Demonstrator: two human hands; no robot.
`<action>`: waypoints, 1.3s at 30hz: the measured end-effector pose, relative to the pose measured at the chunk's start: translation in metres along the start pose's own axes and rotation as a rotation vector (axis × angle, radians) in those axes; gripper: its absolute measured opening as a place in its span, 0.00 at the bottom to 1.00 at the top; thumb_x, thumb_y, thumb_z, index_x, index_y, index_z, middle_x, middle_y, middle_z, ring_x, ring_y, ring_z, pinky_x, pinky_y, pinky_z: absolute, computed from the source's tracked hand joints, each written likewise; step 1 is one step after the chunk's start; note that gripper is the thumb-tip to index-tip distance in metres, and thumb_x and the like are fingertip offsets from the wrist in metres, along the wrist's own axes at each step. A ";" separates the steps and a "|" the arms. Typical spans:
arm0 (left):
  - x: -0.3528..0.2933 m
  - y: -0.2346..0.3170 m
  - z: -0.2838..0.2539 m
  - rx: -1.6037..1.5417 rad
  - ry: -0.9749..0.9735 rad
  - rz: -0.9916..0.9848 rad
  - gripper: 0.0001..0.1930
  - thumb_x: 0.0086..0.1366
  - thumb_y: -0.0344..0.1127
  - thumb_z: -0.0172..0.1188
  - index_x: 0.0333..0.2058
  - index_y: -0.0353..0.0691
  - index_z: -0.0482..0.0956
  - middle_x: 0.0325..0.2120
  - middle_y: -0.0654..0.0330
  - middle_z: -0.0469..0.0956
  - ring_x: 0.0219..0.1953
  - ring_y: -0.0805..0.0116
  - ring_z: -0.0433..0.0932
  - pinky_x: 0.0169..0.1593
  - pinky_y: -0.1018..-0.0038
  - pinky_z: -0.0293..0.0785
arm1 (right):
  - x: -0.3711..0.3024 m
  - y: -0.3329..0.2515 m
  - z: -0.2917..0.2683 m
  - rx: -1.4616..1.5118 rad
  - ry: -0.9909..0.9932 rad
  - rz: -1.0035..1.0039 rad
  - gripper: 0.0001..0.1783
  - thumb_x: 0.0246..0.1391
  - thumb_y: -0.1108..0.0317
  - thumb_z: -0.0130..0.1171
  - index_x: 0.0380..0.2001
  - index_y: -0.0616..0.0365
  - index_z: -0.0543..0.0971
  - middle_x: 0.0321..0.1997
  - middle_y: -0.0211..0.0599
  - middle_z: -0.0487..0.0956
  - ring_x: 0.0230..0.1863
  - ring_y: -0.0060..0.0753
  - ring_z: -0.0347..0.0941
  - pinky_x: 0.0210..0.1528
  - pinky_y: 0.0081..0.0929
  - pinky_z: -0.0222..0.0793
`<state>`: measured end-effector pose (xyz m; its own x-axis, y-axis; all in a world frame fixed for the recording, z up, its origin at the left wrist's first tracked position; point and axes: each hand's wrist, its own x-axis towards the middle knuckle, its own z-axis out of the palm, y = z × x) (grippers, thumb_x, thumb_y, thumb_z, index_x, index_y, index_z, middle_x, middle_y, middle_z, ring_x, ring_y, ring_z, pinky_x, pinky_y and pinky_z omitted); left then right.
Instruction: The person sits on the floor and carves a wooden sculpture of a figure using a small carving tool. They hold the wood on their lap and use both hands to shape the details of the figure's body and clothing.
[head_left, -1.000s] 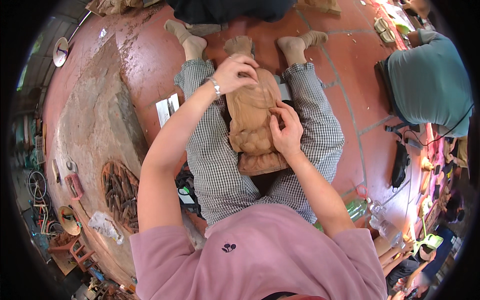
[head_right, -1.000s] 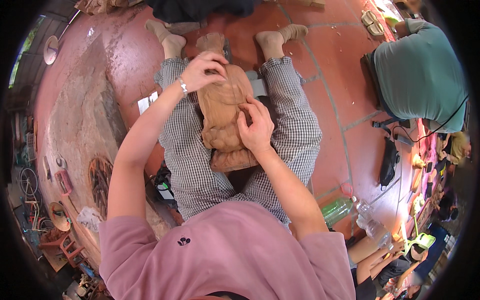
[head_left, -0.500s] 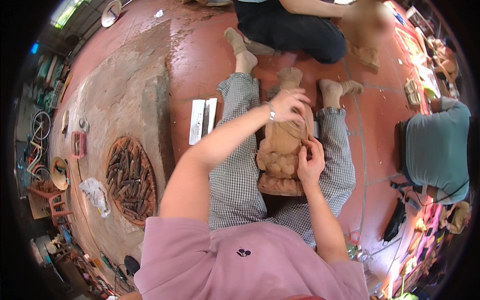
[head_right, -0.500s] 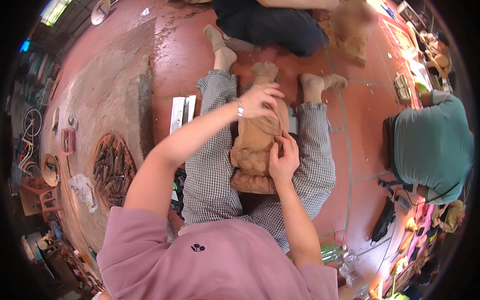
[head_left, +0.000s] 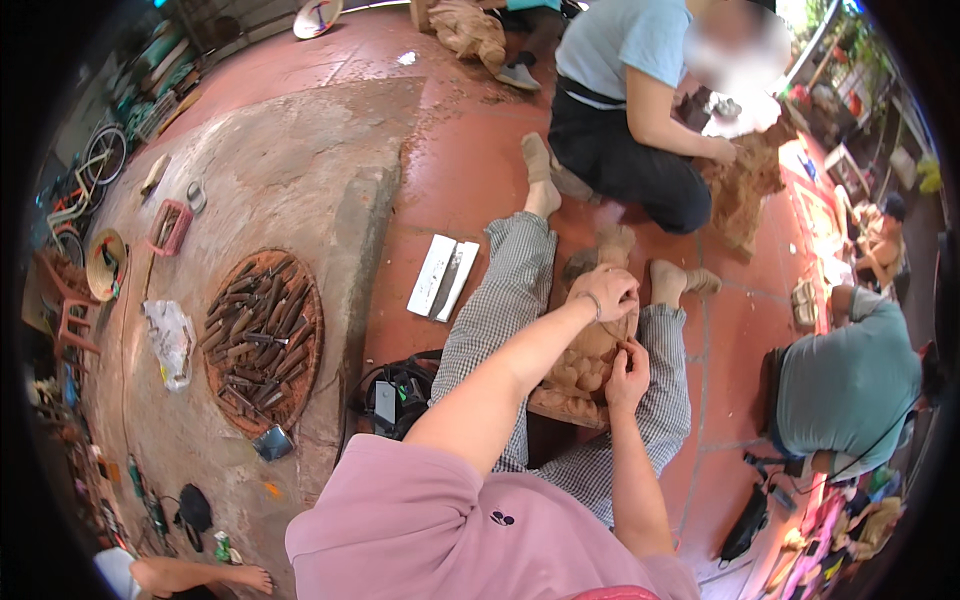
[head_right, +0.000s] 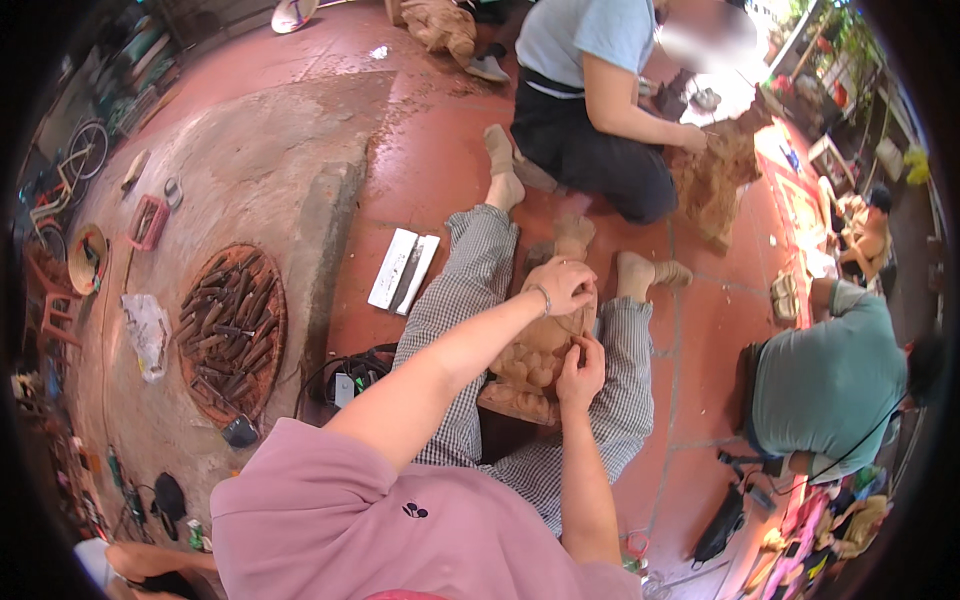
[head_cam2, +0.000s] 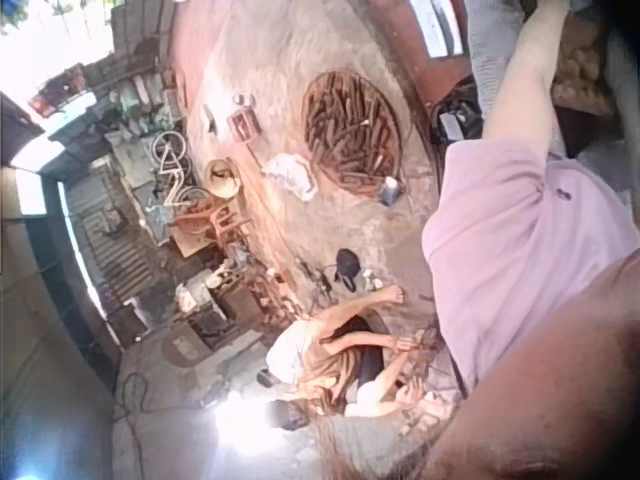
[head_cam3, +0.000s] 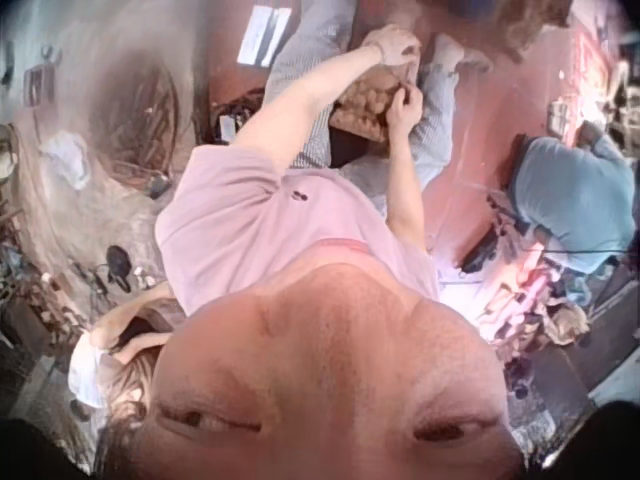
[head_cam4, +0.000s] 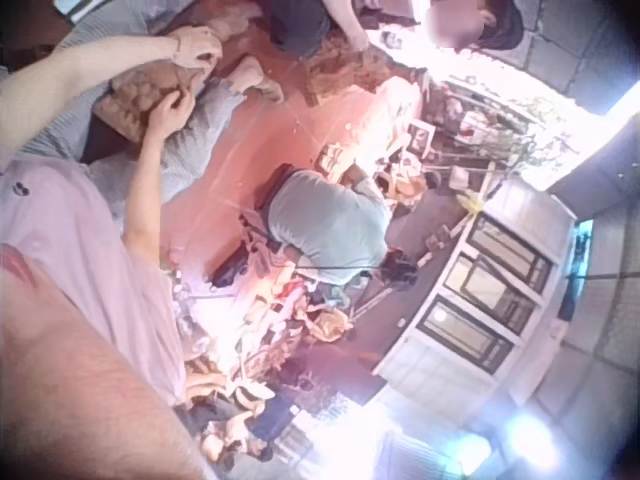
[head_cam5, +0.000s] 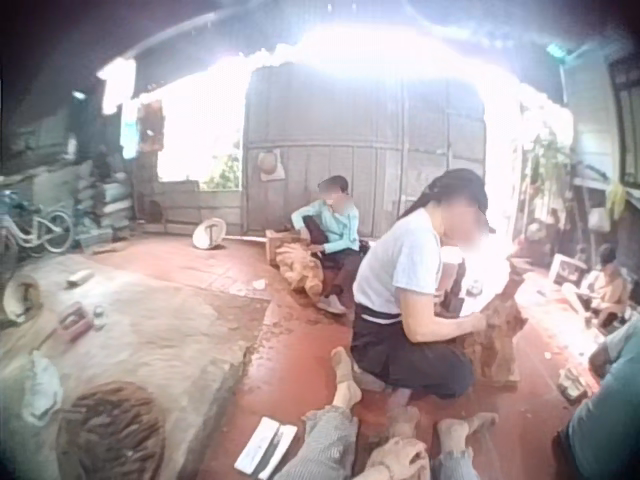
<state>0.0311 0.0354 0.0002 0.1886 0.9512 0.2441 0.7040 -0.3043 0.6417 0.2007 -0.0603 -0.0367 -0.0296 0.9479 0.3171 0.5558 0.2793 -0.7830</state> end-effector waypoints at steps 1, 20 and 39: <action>-0.006 0.005 0.001 0.022 0.029 -0.020 0.08 0.57 0.42 0.63 0.27 0.45 0.80 0.48 0.64 0.81 0.55 0.63 0.75 0.64 0.65 0.61 | -0.002 0.001 0.001 -0.013 0.000 0.000 0.10 0.57 0.70 0.55 0.40 0.62 0.80 0.52 0.44 0.79 0.53 0.47 0.76 0.55 0.36 0.71; -0.126 0.054 0.050 -0.107 0.426 -0.051 0.08 0.64 0.35 0.54 0.36 0.37 0.70 0.35 0.49 0.77 0.43 0.48 0.76 0.49 0.55 0.69 | -0.055 -0.015 -0.021 -0.169 -0.118 -0.003 0.27 0.66 0.59 0.47 0.60 0.69 0.68 0.67 0.59 0.66 0.71 0.57 0.57 0.71 0.41 0.53; -0.124 0.049 0.062 -0.231 0.421 -0.044 0.08 0.65 0.35 0.55 0.37 0.38 0.69 0.29 0.48 0.80 0.36 0.45 0.79 0.42 0.54 0.72 | -0.158 -0.055 -0.081 -0.017 -0.071 0.011 0.13 0.66 0.64 0.54 0.40 0.65 0.79 0.35 0.37 0.80 0.35 0.25 0.73 0.39 0.23 0.70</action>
<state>0.0848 -0.0944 -0.0440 -0.1652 0.8745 0.4561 0.5259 -0.3131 0.7908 0.2422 -0.2383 0.0000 -0.0818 0.9595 0.2694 0.5705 0.2667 -0.7768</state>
